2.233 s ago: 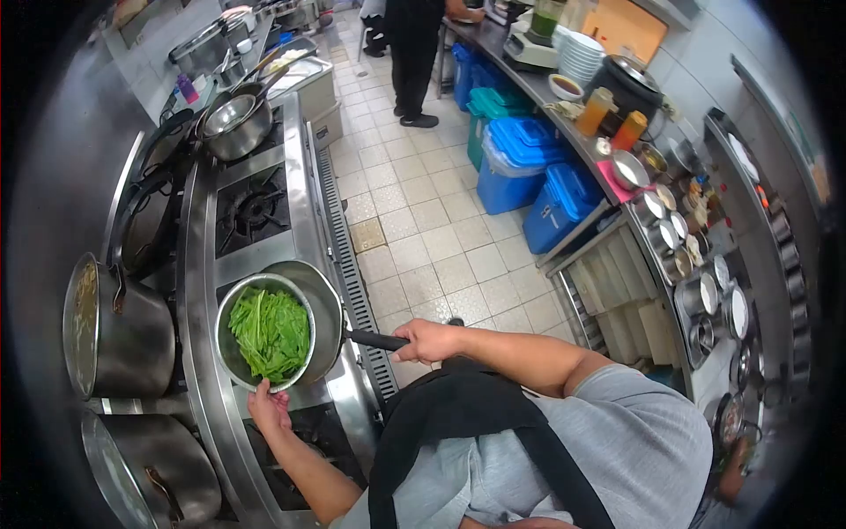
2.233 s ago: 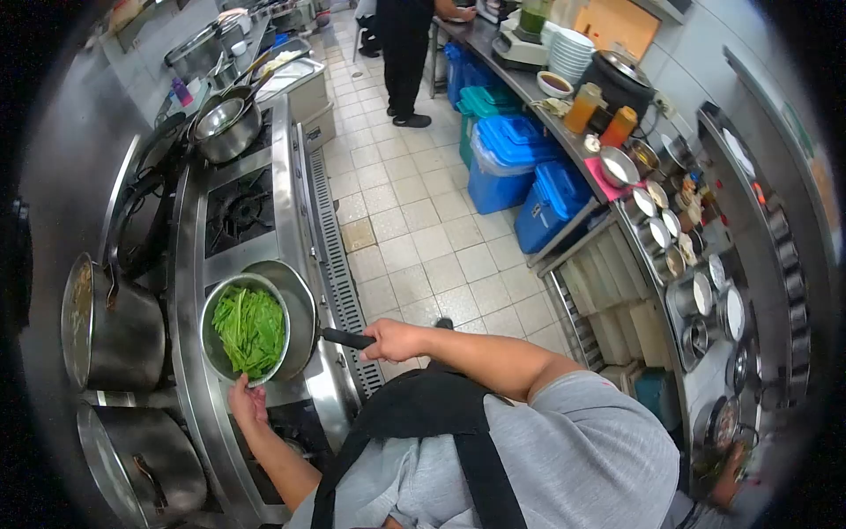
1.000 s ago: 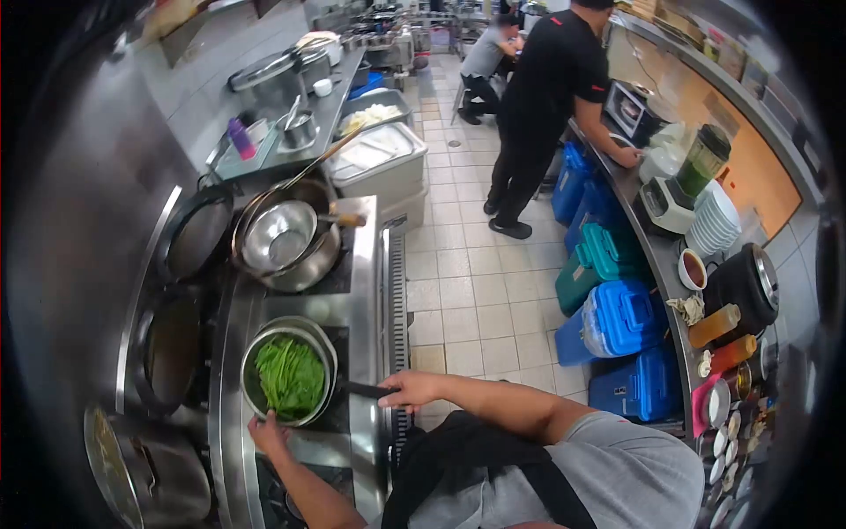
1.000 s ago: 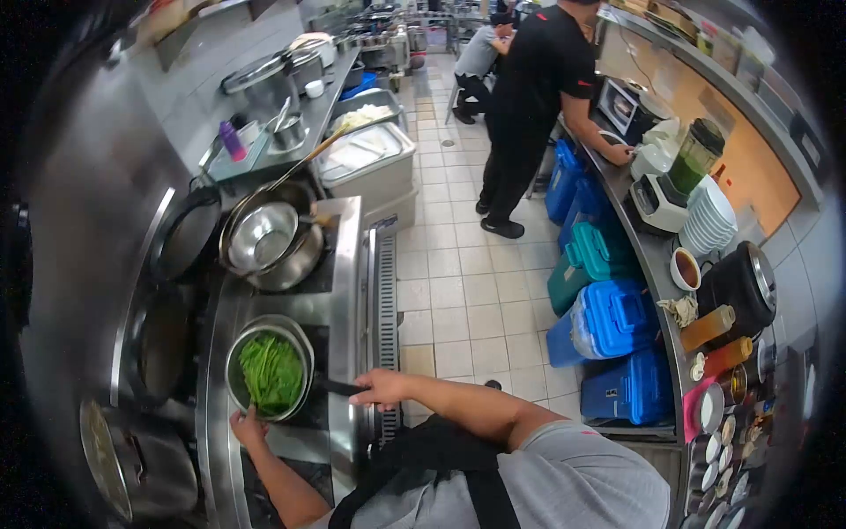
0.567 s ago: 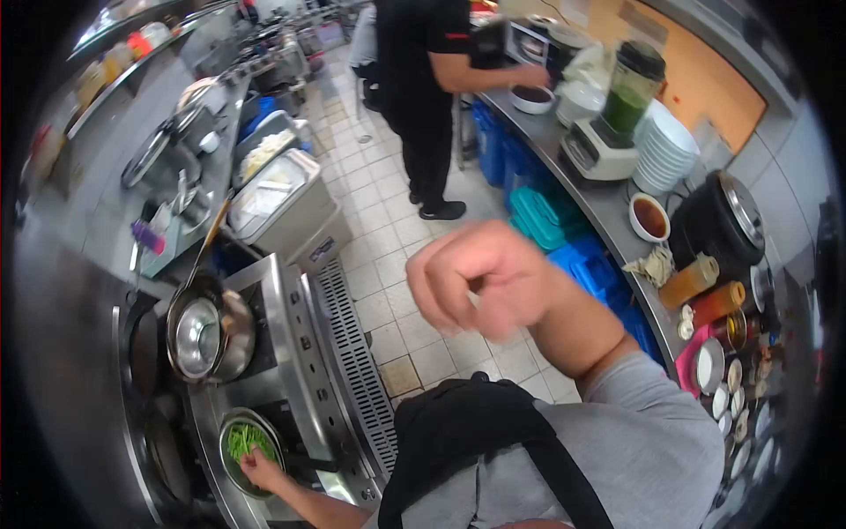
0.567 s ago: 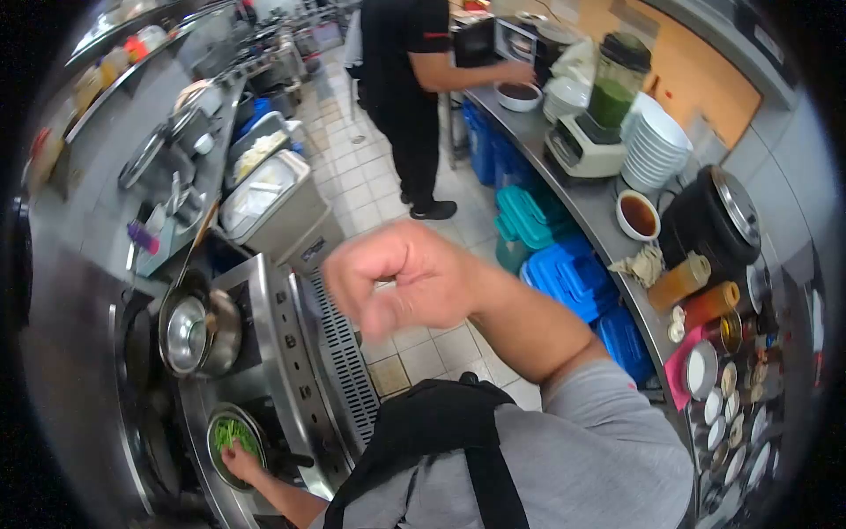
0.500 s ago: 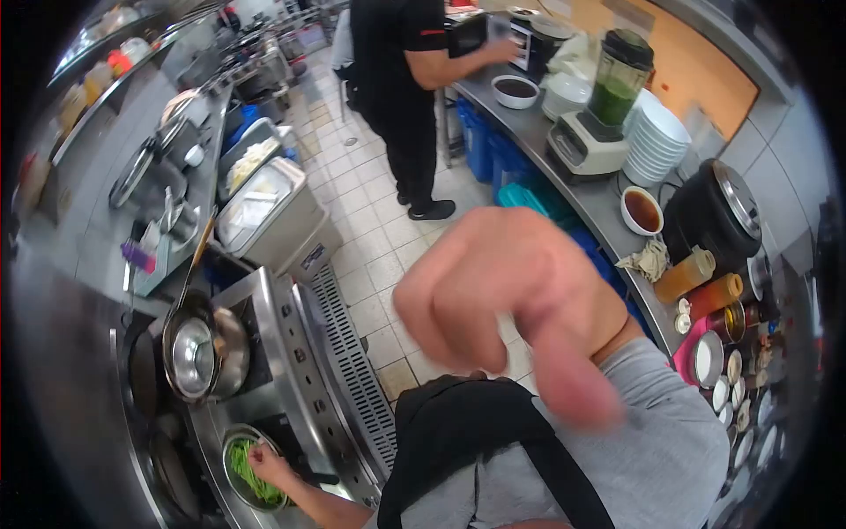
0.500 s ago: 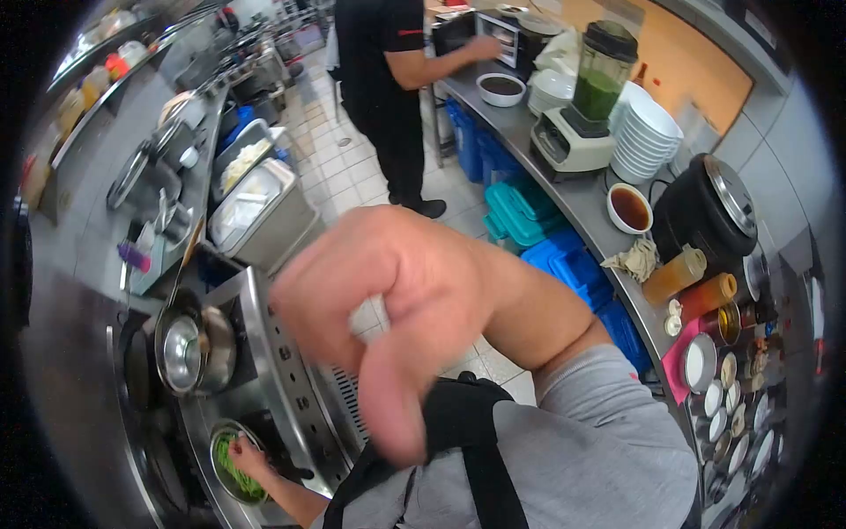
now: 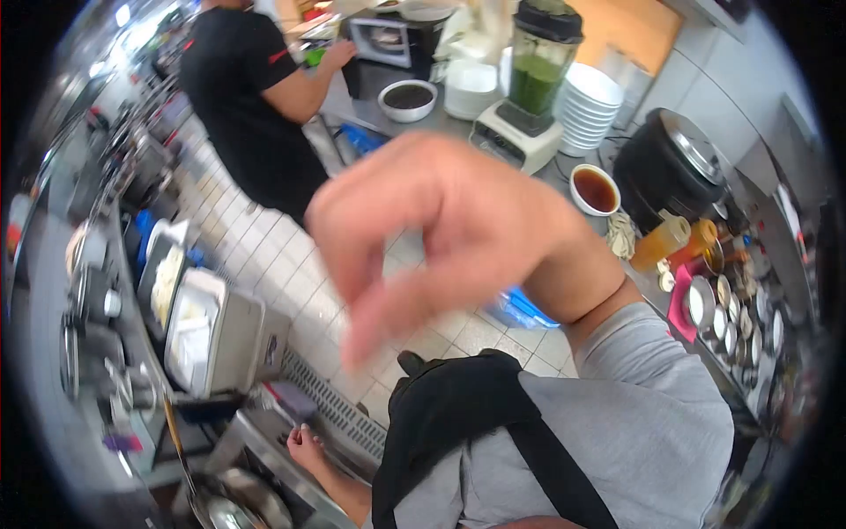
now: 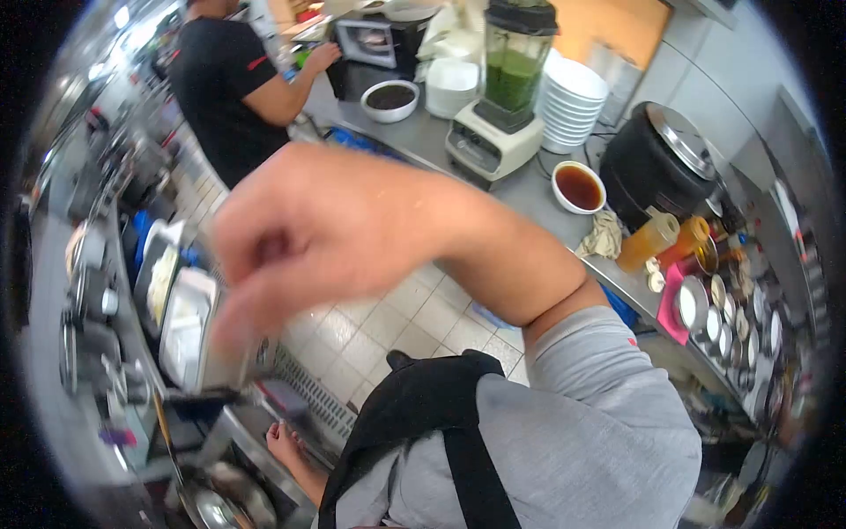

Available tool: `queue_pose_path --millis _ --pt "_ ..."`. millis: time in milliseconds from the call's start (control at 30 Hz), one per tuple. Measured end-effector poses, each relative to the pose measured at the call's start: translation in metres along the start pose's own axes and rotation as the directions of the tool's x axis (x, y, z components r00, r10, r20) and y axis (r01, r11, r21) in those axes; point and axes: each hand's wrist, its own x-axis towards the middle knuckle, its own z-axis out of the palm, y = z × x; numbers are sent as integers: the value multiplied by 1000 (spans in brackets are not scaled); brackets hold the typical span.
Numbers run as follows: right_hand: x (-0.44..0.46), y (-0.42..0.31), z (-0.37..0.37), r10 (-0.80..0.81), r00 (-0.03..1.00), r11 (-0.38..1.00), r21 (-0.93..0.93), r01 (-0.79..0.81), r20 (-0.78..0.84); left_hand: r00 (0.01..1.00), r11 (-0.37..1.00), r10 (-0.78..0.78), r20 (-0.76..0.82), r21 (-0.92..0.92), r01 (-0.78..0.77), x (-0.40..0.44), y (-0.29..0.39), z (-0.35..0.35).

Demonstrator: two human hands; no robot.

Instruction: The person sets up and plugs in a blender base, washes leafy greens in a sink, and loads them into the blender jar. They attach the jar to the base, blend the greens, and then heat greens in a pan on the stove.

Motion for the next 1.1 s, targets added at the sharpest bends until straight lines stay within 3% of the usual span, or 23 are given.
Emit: queue_pose_path --millis 67,133,200,233,267,300,400,433,500,533,600,633,667,700,733,767,800,833,933,1000,1033,1067,1100 --pt "-12 17 -42 101 973 886 -426 -183 -209 978 999 39 203 29 -46 39 22 37" --pt "-27 22 -87 365 797 702 -421 -575 -481 970 983 92 224 134 -124 72 45 73" --pt "-49 36 -148 277 689 535 -488 -690 -670 946 959 92 309 229 -168 86 91 114" --pt "-53 31 -170 210 621 396 -515 -760 -755 925 954 132 357 207 -216 124 77 131" --pt "-68 32 -204 241 552 294 -483 -825 -798 920 952 126 371 216 -217 128 86 149" --pt "-47 11 -206 256 478 282 -408 -868 -840 901 931 141 411 254 -261 127 101 172" --pt "-79 33 -278 76 486 -43 -490 -871 -870 874 913 98 476 307 -270 136 105 216" --pt "-81 40 -288 71 484 -44 -487 -872 -872 867 919 51 495 316 -234 143 99 236" --pt "-82 52 -308 38 375 -324 -366 -872 -926 861 920 15 508 332 -211 169 70 277" --pt "-82 57 -312 36 367 -322 -358 -876 -930 864 888 -82 497 430 -163 137 91 285" --pt "-78 66 -320 136 197 -434 -237 -869 -971 834 856 -207 511 507 -99 129 78 298" --pt "-80 77 -329 98 180 -502 -205 -840 -979 836 823 -251 488 562 -82 126 71 304" --pt "-84 78 -331 97 159 -506 -186 -842 -982 838 789 -299 456 612 -51 134 55 306" --pt "-82 74 -329 132 233 -399 -267 -877 -963 820 740 -338 463 669 -72 137 46 303" --pt "-81 70 -327 157 317 -289 -350 -891 -935 746 687 -283 602 670 -280 169 3 294" --pt "-80 70 -324 154 312 -302 -345 -889 -937 563 512 -217 797 584 -630 210 -53 282" --pt "-79 70 -320 113 349 -273 -367 -889 -930 315 198 -126 941 335 -921 233 -87 274" --pt "-80 72 -320 69 380 -242 -385 -891 -922 62 -83 -32 998 59 -995 225 -80 275" --pt "-93 82 -329 -16 396 -195 -386 -902 -918 169 92 -242 955 196 -976 253 -67 259" --pt "-94 84 -335 -123 290 37 -296 -954 -949 152 107 -294 944 191 -976 272 -49 268" --pt "-98 85 -343 -115 276 233 -296 -926 -954 126 107 -301 945 164 -981 283 -39 276" --pt "-92 83 -344 -203 285 154 -318 -935 -937 98 100 -300 949 133 -986 296 -28 287" --pt "-86 81 -341 -231 228 271 -288 -918 -946 55 75 -286 957 80 -994 310 -18 298"
